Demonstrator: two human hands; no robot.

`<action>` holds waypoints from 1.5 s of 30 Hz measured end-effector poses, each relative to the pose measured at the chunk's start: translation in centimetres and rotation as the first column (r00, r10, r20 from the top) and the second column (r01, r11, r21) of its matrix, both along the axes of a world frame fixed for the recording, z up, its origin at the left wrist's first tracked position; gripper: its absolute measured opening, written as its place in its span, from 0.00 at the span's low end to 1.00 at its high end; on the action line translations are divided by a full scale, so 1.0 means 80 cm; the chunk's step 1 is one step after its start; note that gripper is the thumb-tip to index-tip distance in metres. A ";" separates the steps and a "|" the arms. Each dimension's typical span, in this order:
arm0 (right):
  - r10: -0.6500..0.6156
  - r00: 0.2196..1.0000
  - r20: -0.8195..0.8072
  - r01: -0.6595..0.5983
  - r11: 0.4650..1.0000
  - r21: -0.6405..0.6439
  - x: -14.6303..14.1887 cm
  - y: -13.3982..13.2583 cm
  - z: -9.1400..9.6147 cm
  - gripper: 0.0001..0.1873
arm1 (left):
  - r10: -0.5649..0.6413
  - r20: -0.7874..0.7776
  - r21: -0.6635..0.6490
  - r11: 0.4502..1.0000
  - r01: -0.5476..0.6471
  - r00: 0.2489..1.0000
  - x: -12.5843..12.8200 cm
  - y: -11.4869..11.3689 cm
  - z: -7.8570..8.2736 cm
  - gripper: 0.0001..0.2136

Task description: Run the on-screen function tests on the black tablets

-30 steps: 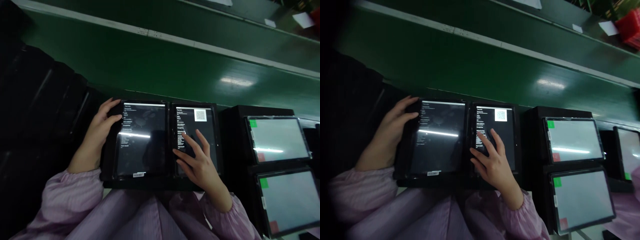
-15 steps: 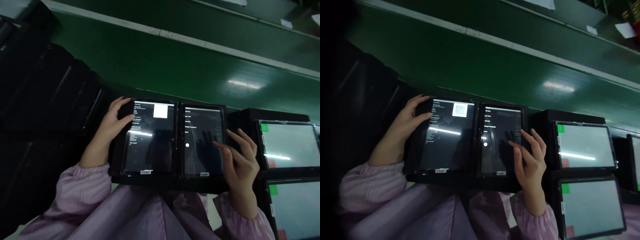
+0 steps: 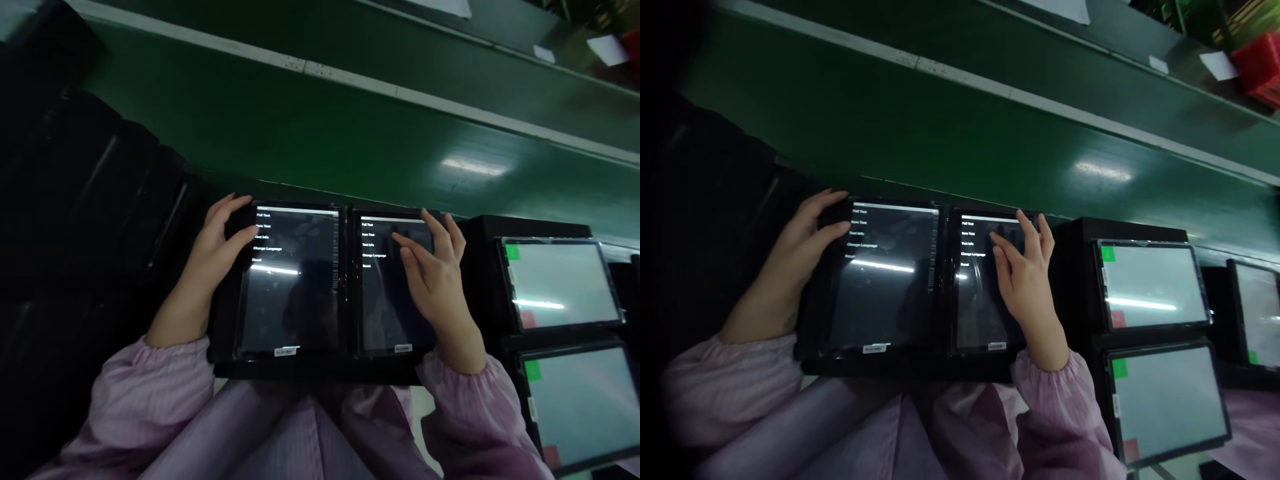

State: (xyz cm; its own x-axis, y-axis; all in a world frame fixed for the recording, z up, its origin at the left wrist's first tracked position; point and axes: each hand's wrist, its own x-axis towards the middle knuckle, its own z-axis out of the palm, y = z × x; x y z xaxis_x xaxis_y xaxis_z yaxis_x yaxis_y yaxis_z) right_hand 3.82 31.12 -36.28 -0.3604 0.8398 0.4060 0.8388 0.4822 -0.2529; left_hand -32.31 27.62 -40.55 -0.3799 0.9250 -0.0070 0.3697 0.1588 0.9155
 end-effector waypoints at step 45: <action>-0.009 0.984 -0.177 0.005 1.000 -0.020 0.018 -0.047 0.015 0.18 | -0.179 0.139 -0.043 0.981 0.187 0.974 -0.018 -0.004 -0.008 0.38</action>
State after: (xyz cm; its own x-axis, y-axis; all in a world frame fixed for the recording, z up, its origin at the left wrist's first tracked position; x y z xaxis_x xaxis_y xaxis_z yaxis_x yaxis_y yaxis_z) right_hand 5.27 27.35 -35.07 -0.2785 0.8503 0.4466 0.7831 0.4702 -0.4069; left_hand -33.76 27.34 -41.22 -0.1964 0.9755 -0.0990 0.2721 0.1512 0.9503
